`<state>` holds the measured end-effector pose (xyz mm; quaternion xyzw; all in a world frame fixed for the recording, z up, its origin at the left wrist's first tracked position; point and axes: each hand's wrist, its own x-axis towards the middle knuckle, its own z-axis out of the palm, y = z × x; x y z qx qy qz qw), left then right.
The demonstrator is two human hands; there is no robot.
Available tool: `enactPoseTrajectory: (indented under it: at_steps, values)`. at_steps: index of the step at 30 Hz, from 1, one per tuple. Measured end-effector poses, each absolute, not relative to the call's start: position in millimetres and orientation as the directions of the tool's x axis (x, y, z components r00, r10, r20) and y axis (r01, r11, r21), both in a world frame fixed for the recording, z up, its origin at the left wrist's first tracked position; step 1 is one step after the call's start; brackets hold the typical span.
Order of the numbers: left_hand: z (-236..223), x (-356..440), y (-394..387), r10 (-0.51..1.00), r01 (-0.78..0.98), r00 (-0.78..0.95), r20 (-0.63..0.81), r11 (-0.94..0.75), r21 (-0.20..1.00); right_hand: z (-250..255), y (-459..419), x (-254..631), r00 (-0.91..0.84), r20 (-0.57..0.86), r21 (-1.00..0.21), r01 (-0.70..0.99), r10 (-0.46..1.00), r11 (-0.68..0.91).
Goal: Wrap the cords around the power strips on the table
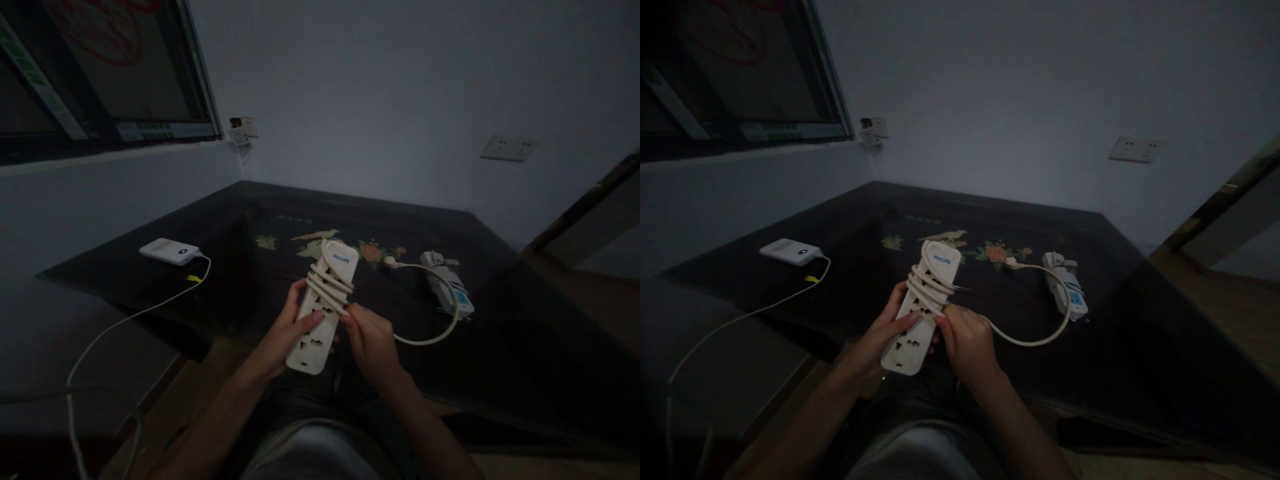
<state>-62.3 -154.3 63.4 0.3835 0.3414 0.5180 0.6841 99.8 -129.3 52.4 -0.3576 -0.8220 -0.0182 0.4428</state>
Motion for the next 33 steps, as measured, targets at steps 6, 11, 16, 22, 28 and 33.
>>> enactPoseTrajectory:
  at_steps: [6, 11, 16, 22, 28, 33]
  values:
    - [63.3, -63.5, -155.7, 0.960, -0.456, 0.273, -0.059, 0.183, 0.871, 55.0, -127.2, 104.7, -0.327, 0.744, -0.345, 0.558, 0.583, 0.754]
    - [57.9, -66.6, -157.1, 0.956, -0.451, 0.286, -0.065, 0.194, 0.871, 56.0, -129.7, 108.0, -0.354, 0.730, -0.356, 0.533, 0.584, 0.768]
    - [56.0, -66.1, -155.3, 0.969, -0.394, 0.246, -0.037, 0.135, 0.909, 52.0, -129.7, 106.3, -0.316, 0.711, -0.439, 0.497, 0.628, 0.748]
    - [48.6, -66.3, -153.4, 0.989, -0.250, 0.147, 0.031, 0.007, 0.968, 48.0, -126.4, 104.7, -0.316, 0.681, -0.492, 0.471, 0.661, 0.732]
    - [48.5, -67.9, -154.1, 0.990, -0.166, 0.123, 0.066, -0.045, 0.985, 51.5, -127.8, 104.9, -0.306, 0.663, -0.538, 0.440, 0.684, 0.719]
    - [53.2, -68.6, -155.6, 0.993, -0.131, 0.096, 0.075, -0.062, 0.989, 52.6, -128.7, 104.9, -0.303, 0.670, -0.542, 0.423, 0.677, 0.726]
